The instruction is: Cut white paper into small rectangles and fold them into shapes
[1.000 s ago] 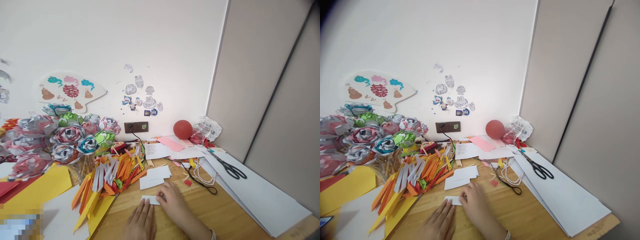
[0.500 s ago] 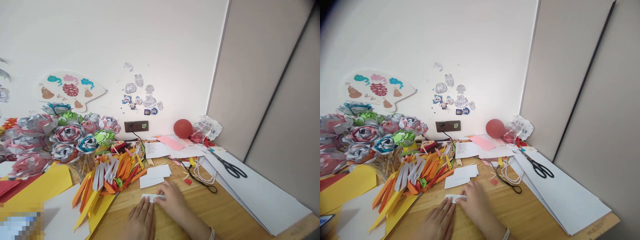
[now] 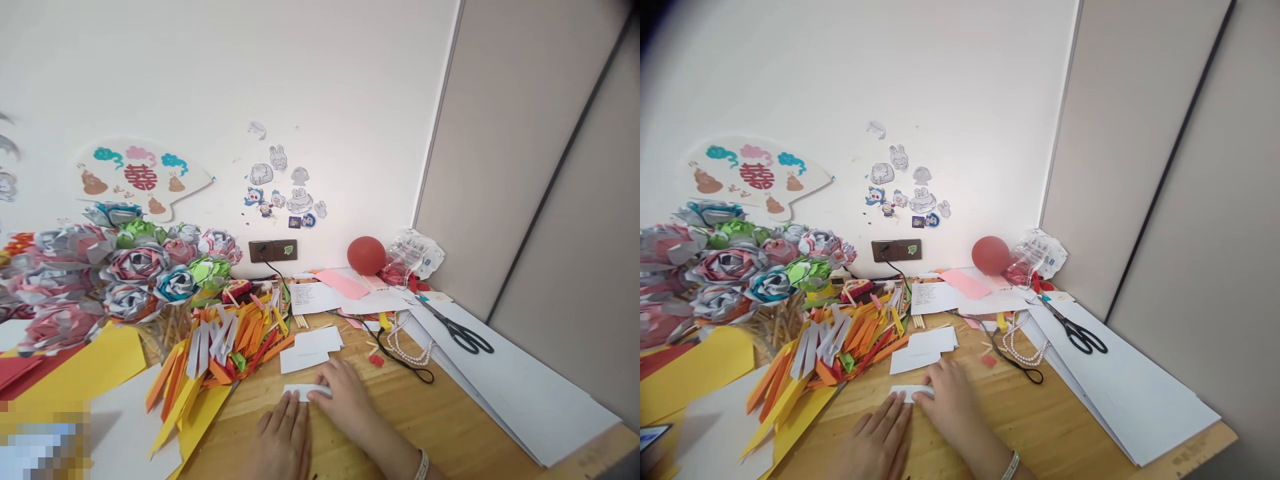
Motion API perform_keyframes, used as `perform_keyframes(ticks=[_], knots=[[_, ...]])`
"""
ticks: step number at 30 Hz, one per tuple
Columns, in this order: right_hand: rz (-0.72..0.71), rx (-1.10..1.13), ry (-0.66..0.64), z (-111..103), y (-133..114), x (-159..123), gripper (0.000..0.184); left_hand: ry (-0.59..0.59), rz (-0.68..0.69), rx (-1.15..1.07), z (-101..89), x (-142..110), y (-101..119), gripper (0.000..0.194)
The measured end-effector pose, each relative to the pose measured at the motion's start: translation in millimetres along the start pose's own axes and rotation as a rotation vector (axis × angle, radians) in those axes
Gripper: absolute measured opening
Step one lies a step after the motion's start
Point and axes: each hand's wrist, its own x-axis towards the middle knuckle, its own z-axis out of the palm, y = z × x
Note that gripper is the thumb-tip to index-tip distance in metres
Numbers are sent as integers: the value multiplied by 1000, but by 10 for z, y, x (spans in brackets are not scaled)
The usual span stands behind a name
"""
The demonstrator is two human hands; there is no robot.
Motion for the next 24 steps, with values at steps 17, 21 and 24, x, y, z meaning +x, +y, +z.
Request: perform_keyframes(ticks=[17,21,24], knots=[[52,5,-42,-185,195,-19,26,-42,-20,-84,33,-91,-37,31],[102,55,-124,-331,268,-20,26,-55,-20,-112,26,-82,-66,32],[75,135,-169,-386,308,-3,19,-90,-23,-135,14,-67,-76,33]])
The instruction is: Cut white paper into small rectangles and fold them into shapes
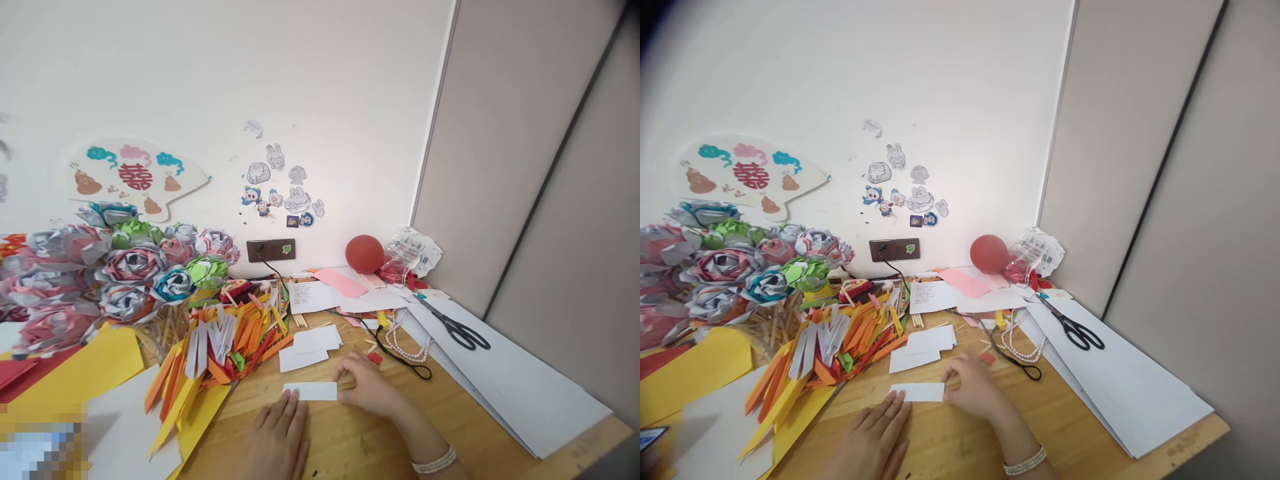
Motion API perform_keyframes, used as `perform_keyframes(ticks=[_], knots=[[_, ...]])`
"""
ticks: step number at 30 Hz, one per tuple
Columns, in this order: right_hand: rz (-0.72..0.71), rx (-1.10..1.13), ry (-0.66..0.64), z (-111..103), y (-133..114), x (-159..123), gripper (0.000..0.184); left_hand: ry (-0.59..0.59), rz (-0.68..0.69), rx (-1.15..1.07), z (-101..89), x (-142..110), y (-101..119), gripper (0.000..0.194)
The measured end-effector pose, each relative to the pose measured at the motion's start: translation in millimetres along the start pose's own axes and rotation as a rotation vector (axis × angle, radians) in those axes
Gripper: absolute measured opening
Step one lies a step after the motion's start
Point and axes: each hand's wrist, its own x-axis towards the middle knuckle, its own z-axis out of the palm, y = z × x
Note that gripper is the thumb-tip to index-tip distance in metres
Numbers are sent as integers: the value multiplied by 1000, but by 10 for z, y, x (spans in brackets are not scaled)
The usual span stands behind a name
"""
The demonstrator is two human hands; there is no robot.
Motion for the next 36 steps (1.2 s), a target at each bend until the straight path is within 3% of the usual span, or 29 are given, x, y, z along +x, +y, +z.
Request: perform_keyframes(ticks=[3,7,13,22,26,31,36], knots=[[14,35,53,34,1,22,7,-33,-5,-15,-18,3,2,35],[29,-102,139,140,-35,29,18,-99,-19,-92,-86,13,-20,38],[14,-157,138,158,-70,13,16,-334,-231,-173,-153,86,-77,38],[-7,-206,119,176,-139,0,11,-397,-266,-179,-90,72,-72,42],[-17,-254,126,210,-175,-30,10,-250,-244,-194,-36,64,-118,36],[-192,-202,106,355,-222,-63,15,-1,-110,-235,37,96,-193,31],[-257,-96,70,365,-304,-60,9,0,-185,-446,-86,169,-184,18]])
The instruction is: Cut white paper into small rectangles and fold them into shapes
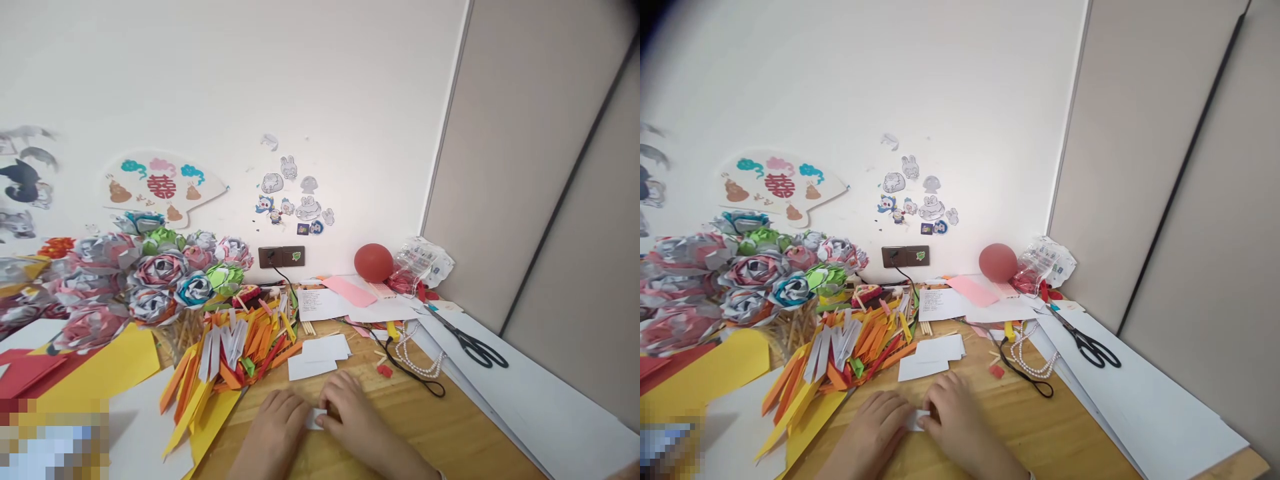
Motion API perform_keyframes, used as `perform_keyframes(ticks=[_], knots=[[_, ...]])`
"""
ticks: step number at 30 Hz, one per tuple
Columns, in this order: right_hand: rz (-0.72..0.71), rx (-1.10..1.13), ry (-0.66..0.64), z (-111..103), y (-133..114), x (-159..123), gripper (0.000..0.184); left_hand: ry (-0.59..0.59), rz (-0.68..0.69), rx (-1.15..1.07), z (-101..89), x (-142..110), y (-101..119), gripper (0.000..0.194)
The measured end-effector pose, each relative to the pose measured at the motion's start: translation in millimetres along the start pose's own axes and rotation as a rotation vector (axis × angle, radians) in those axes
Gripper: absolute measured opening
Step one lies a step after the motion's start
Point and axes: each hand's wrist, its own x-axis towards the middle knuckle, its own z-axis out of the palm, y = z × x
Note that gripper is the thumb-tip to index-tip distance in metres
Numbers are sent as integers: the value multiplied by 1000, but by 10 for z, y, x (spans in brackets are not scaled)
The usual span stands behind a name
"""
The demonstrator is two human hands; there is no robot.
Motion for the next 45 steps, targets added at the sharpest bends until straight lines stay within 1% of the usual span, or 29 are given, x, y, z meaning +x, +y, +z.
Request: perform_keyframes(ticks=[2,5,8,9,12,16,20,24,28,31,36,41,45], knots=[[-25,83,-4,-53,-24,11,7,2,-9,-9,-40,7,23,20],[-57,197,0,-113,-33,17,18,40,31,14,-62,-2,0,27],[-42,265,-12,-106,-8,14,25,49,63,26,-52,-11,-62,29],[-44,279,-17,-92,6,13,28,27,62,12,-48,-11,-83,29],[-75,273,-14,-45,47,14,34,-93,54,-104,-52,2,-126,29],[-131,199,-43,-25,86,19,25,-195,63,-306,-116,37,-129,32],[-229,150,-118,-45,94,15,15,-300,10,-497,-243,70,-109,34],[-263,93,-147,-74,53,-3,12,-406,-64,-664,-308,54,-181,18],[-240,84,-142,-111,8,-27,14,-457,-151,-768,-247,6,-324,7],[-239,100,-133,-133,6,-41,16,-451,-199,-773,-209,-3,-371,6],[-196,148,-164,-120,28,-38,12,-453,-172,-665,-231,40,-285,7],[-147,186,-154,-57,53,6,6,-340,-197,-534,-180,75,-218,10],[-143,186,-105,-37,64,31,9,-318,-186,-483,-117,85,-253,12]])
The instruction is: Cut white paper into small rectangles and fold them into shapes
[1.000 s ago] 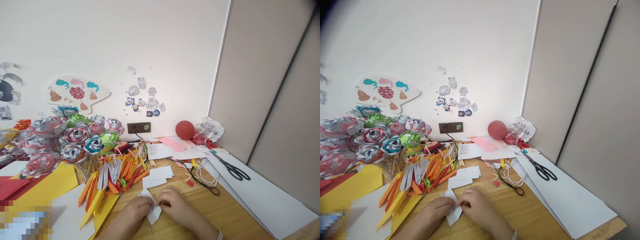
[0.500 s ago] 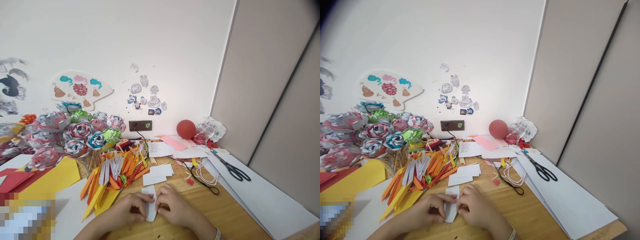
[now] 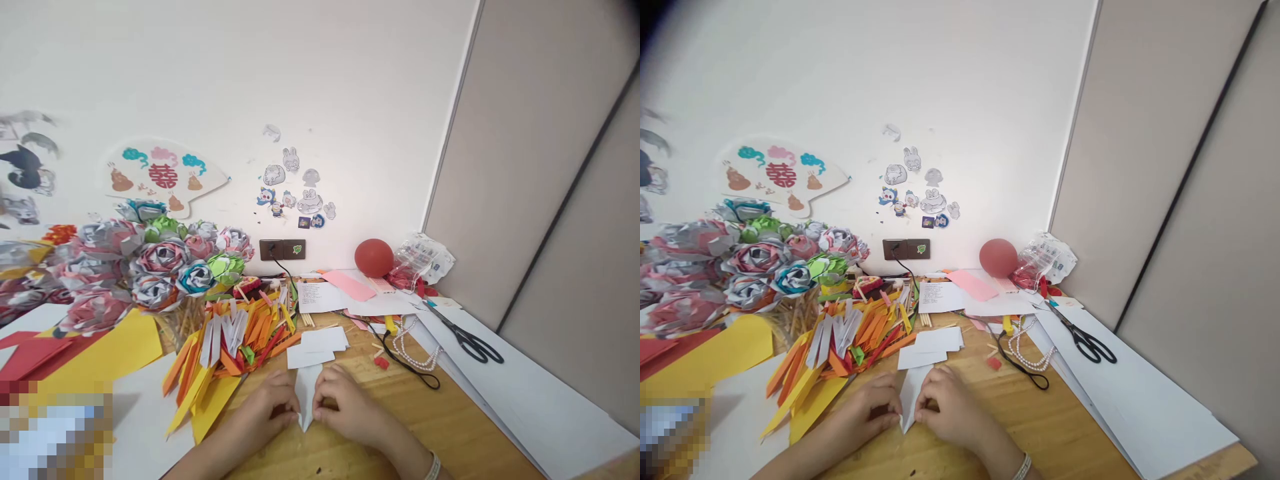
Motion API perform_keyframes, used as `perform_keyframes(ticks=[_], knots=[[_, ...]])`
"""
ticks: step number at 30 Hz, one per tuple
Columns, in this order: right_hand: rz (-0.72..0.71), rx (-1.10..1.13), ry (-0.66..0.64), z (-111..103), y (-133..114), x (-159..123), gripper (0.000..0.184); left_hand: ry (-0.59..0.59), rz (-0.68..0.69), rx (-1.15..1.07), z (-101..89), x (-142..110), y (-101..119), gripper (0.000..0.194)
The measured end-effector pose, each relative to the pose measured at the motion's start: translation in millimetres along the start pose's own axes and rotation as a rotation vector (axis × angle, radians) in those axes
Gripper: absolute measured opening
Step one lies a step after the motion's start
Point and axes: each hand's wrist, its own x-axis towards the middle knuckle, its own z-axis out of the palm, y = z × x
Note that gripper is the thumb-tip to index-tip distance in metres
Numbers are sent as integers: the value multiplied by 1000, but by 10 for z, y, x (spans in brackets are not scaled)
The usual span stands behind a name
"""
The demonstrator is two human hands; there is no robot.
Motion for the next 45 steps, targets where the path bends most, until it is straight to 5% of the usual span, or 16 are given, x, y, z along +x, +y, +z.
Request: perform_keyframes(ticks=[6,17,45], knots=[[6,-87,64,-14,-13,-12,11,-49,88,-31,-25,6,25,11],[95,-171,100,76,2,-5,7,76,-153,2,174,67,31,11],[277,-338,156,213,-138,-4,4,157,-285,216,258,67,95,18]])
